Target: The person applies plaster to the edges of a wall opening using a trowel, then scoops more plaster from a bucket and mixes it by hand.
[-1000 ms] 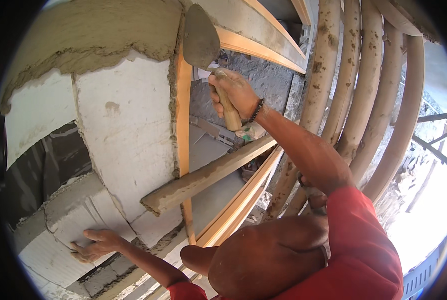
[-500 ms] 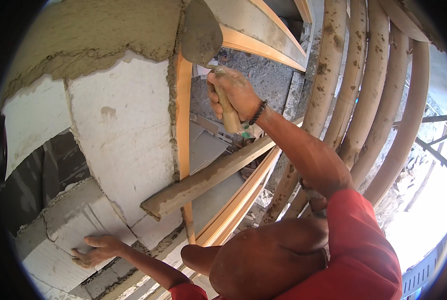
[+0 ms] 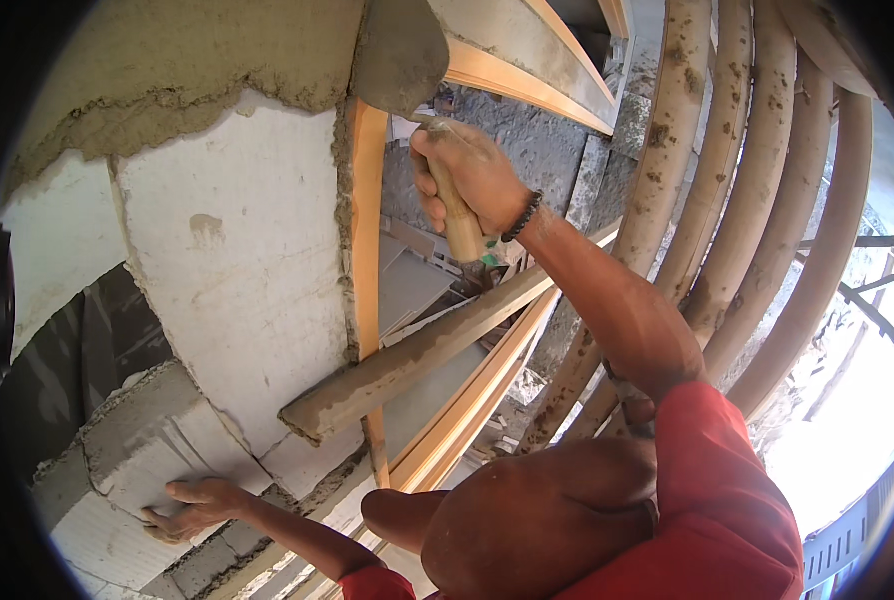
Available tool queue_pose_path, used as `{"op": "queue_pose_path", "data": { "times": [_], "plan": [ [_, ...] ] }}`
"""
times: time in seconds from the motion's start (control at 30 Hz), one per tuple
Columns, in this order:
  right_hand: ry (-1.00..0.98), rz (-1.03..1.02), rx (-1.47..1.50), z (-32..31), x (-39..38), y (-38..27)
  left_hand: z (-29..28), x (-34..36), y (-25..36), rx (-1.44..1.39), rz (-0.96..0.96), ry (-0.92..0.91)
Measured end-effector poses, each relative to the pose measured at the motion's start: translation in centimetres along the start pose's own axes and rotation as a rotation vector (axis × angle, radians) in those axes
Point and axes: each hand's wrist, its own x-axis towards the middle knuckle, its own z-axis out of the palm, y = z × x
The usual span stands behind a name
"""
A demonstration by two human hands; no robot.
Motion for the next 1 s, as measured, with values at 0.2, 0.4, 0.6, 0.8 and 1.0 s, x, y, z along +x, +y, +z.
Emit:
{"op": "queue_pose_path", "data": {
  "times": [0.2,0.4,0.6,0.8,1.0],
  "plan": [
    [0.05,-0.013,-0.033,0.8,-0.2,-0.1,-0.3,0.1,-0.3,0.0,-0.009,-0.013],
    [0.184,0.027,-0.099,2.1,-1.2,-0.6,0.4,-0.4,0.1,0.003,-0.017,-0.018],
    [0.07,0.151,-0.269,2.0,-5.7,0.9,-0.3,0.2,-0.7,0.043,0.028,-0.014],
    [0.164,0.089,-0.15,1.3,-8.6,2.1,0.4,-0.6,-0.2,-0.013,-0.047,-0.022],
    [0.21,-0.043,-0.048,2.6,-4.6,-0.6,0.3,0.1,-0.2,-0.008,-0.025,0.029]
  ]
}}
